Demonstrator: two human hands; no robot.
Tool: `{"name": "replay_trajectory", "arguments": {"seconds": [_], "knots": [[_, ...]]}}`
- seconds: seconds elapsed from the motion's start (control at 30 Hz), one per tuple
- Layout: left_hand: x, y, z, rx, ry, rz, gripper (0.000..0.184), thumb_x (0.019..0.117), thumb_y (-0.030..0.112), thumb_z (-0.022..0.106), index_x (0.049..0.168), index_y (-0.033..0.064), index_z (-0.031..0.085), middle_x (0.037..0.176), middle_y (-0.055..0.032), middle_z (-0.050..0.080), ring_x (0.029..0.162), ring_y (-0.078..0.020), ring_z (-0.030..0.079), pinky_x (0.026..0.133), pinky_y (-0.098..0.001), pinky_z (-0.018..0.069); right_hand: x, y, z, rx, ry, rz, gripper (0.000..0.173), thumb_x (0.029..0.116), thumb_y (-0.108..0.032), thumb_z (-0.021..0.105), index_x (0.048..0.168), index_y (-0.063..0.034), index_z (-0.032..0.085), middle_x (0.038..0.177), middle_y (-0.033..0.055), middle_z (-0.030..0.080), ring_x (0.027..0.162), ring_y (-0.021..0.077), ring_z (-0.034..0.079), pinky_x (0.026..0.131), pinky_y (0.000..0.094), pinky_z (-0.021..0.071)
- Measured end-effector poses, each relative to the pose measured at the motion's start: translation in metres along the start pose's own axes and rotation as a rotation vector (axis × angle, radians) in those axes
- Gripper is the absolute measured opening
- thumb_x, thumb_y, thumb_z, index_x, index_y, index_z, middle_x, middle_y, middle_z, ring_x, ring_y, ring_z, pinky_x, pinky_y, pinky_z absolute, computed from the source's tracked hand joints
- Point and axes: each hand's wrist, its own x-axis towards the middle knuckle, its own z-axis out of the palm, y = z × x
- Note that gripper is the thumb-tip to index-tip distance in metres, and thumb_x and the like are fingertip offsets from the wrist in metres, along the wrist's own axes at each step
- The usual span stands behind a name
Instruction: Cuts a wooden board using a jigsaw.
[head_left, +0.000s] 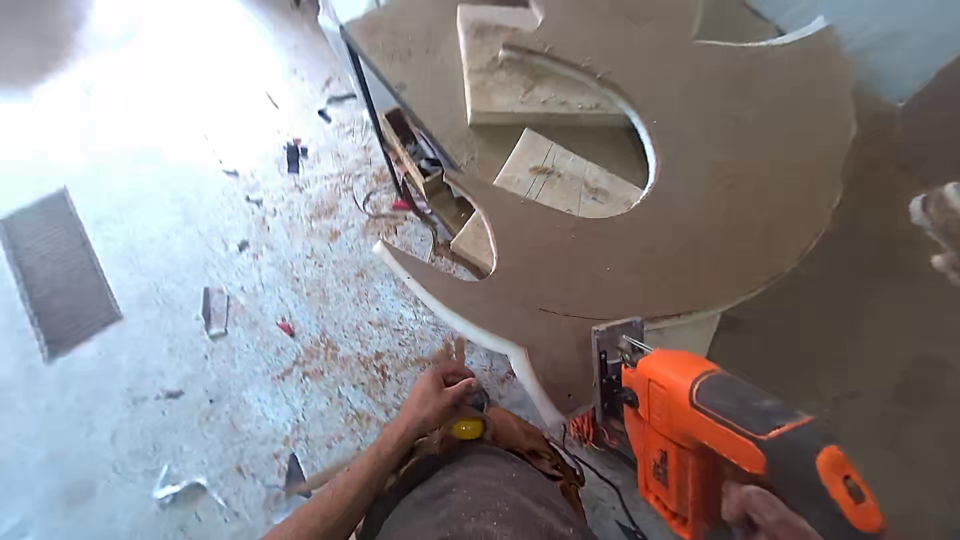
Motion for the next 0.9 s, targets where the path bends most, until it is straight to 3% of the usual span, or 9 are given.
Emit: {"name": "replay_trajectory", "arguments": {"seconds": [0.17, 0.3, 0.4, 0.53, 0.6, 0.7, 0.77, 0.83, 0.9], "knots": [[-0.035, 0.037, -0.036, 0.238, 0.006, 0.041, 0.026, 0.0985, 0.042, 0.068, 0.112, 0.0212, 0.075, 0.093, 0.0045, 0.078, 0.083, -0.0121, 0.076, 0.082, -0.038, 0.0659, -0.067, 0.05, 0.039, 0.14, 0.193, 0.017, 0.03, 0.0995, -0.023, 0.067, 0.114, 0.0011, 0.059, 0.086, 0.0114, 0.07, 0.058, 0.0217, 0.064, 0.052, 0.0415, 0.0579], [-0.026, 0.091, -0.049, 0.56, -0.012, 0.229, 0.023, 0.096, 0.041, 0.071, 0.113, 0.0254, 0.075, 0.095, 0.0098, 0.077, 0.085, -0.0059, 0.074, 0.083, -0.0373, 0.0649, -0.109, 0.066, 0.078, 0.181, 0.341, 0.081, 0.031, 0.0985, -0.023, 0.069, 0.112, 0.0032, 0.061, 0.084, 0.0117, 0.069, 0.06, 0.0227, 0.065, 0.054, 0.043, 0.0585], [0.009, 0.126, -0.072, 0.753, -0.037, 0.417, 0.024, 0.0973, 0.039, 0.07, 0.115, 0.0235, 0.074, 0.098, 0.0091, 0.076, 0.088, -0.0057, 0.073, 0.083, -0.039, 0.0643, -0.13, 0.06, 0.118, 0.137, 0.464, 0.157, 0.034, 0.0969, -0.025, 0.071, 0.109, 0.005, 0.063, 0.083, 0.0139, 0.07, 0.061, 0.0248, 0.066, 0.056, 0.0453, 0.0595], [0.085, 0.164, -0.122, 0.798, -0.072, 0.534, 0.024, 0.0985, 0.037, 0.069, 0.117, 0.0224, 0.074, 0.105, 0.0086, 0.076, 0.096, -0.0066, 0.072, 0.088, -0.0408, 0.0635, -0.116, 0.045, 0.184, 0.177, 0.603, 0.267, 0.03, 0.0972, -0.023, 0.07, 0.107, 0.0044, 0.065, 0.081, 0.0149, 0.07, 0.062, 0.0268, 0.066, 0.058, 0.0474, 0.0588], [0.12, 0.173, -0.145, 0.874, -0.178, 0.51, 0.029, 0.0987, 0.041, 0.067, 0.12, 0.0223, 0.072, 0.114, 0.0084, 0.074, 0.108, -0.009, 0.07, 0.097, -0.0457, 0.0587, -0.098, 0.025, 0.222, 0.206, 0.699, 0.397, 0.029, 0.0956, -0.024, 0.072, 0.106, 0.003, 0.067, 0.08, 0.0138, 0.071, 0.059, 0.0253, 0.066, 0.055, 0.0449, 0.0592], [0.165, 0.185, -0.167, 0.936, -0.484, 0.321, 0.041, 0.0967, 0.05, 0.067, 0.126, 0.0215, 0.071, 0.118, 0.0043, 0.073, 0.106, -0.0125, 0.07, 0.095, -0.0474, 0.0595, -0.059, 0.002, 0.271, 0.3, 0.823, 0.485, 0.028, 0.0959, -0.023, 0.071, 0.107, 0.0026, 0.067, 0.079, 0.0131, 0.072, 0.054, 0.0221, 0.064, 0.049, 0.0392, 0.0566], [0.192, 0.189, -0.171, 0.848, -0.765, 0.145, 0.038, 0.0978, 0.045, 0.069, 0.126, 0.0197, 0.071, 0.113, 0.0021, 0.075, 0.099, -0.0118, 0.073, 0.09, -0.0419, 0.0621, -0.035, -0.011, 0.294, 0.342, 0.887, 0.517, 0.028, 0.0967, -0.023, 0.07, 0.108, 0.0027, 0.067, 0.079, 0.014, 0.072, 0.053, 0.0228, 0.063, 0.047, 0.0388, 0.0566], [0.221, 0.182, -0.166, 0.729, -1.031, 0.001, 0.039, 0.099, 0.039, 0.069, 0.131, 0.0176, 0.071, 0.121, 0.0011, 0.074, 0.11, -0.0112, 0.07, 0.101, -0.0393, 0.0577, -0.011, -0.021, 0.313, 0.374, 0.953, 0.549, 0.03, 0.097, -0.025, 0.071, 0.107, 0.0024, 0.067, 0.078, 0.0154, 0.07, 0.052, 0.0246, 0.063, 0.046, 0.0397, 0.0568], [0.237, 0.175, -0.153, 0.63, -1.187, -0.115, 0.04, 0.097, 0.035, 0.072, 0.131, 0.0141, 0.071, 0.119, -0.0026, 0.074, 0.11, -0.0139, 0.069, 0.1, -0.0392, 0.0568, 0.011, -0.028, 0.327, 0.409, 1.034, 0.56, 0.031, 0.0961, -0.026, 0.072, 0.107, 0.0028, 0.066, 0.078, 0.0173, 0.07, 0.051, 0.0253, 0.062, 0.044, 0.039, 0.0555]]}}
